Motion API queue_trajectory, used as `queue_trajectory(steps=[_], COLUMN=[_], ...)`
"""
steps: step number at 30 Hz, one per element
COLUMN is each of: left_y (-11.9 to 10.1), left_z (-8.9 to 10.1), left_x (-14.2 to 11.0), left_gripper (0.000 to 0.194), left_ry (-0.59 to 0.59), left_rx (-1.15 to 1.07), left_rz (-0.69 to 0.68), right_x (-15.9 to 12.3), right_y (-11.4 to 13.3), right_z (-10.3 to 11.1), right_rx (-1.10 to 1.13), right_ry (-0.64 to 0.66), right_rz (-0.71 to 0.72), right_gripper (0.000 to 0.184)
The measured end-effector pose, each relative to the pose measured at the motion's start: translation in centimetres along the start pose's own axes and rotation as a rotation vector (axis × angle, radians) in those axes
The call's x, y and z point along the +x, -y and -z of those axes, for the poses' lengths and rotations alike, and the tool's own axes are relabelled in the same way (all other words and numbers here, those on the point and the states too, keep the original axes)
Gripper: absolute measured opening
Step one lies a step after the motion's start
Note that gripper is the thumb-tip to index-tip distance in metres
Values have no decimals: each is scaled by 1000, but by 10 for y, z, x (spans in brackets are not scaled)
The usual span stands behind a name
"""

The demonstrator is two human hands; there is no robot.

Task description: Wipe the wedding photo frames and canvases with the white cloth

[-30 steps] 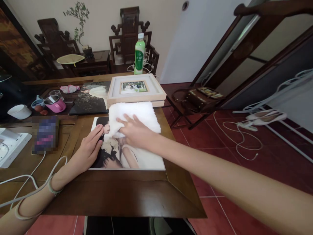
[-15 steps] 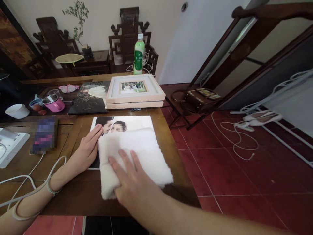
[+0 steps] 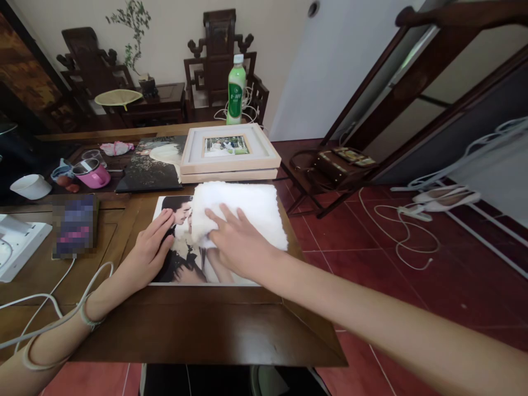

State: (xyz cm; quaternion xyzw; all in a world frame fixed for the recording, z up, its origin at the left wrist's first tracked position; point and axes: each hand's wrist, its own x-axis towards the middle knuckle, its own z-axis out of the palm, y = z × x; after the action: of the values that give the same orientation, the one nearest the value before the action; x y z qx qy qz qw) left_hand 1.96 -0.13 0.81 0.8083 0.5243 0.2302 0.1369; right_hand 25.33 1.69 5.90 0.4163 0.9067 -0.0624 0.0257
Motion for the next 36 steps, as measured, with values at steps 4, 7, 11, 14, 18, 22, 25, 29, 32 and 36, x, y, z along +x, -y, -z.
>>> queue_trajectory(steps=[4,7,11,14,18,22,25,29,32,36], left_y=[-4,-7,-9,-9,-8,-4,-1,2,2,2], left_z=[4,7,9,10,9,6,2,-1,1,2], left_x=[3,6,7,7,6,4,3,5,6,5], left_gripper=[43,42,43,42,38,34,34,38,36,36], left_ry=[-177,-284,-322,-315,-244,-174,-157,-165,-165,-139], left_rx=[-118,-199,-267,-276,-226,-140,-112,-107,-94,-92], left_rz=[-31,-19,51,48,15,-36,-43,-49,-53,-62], right_x=[26,23,-9,-36,-48,-27,2,42,56,44], right_y=[10,27,47,52,42,23,14,14,17,9], right_z=[-3,-6,-9,-8,3,13,14,12,12,8], right_rx=[-49,-25,55,110,129,77,95,155,166,187], right_ry=[-16,6,-15,11,115,106,37,-12,-10,-45], right_rz=[20,209,479,512,341,109,-1,-20,36,66], right_gripper=[32,25,20,19,19,35,43,54,60,54])
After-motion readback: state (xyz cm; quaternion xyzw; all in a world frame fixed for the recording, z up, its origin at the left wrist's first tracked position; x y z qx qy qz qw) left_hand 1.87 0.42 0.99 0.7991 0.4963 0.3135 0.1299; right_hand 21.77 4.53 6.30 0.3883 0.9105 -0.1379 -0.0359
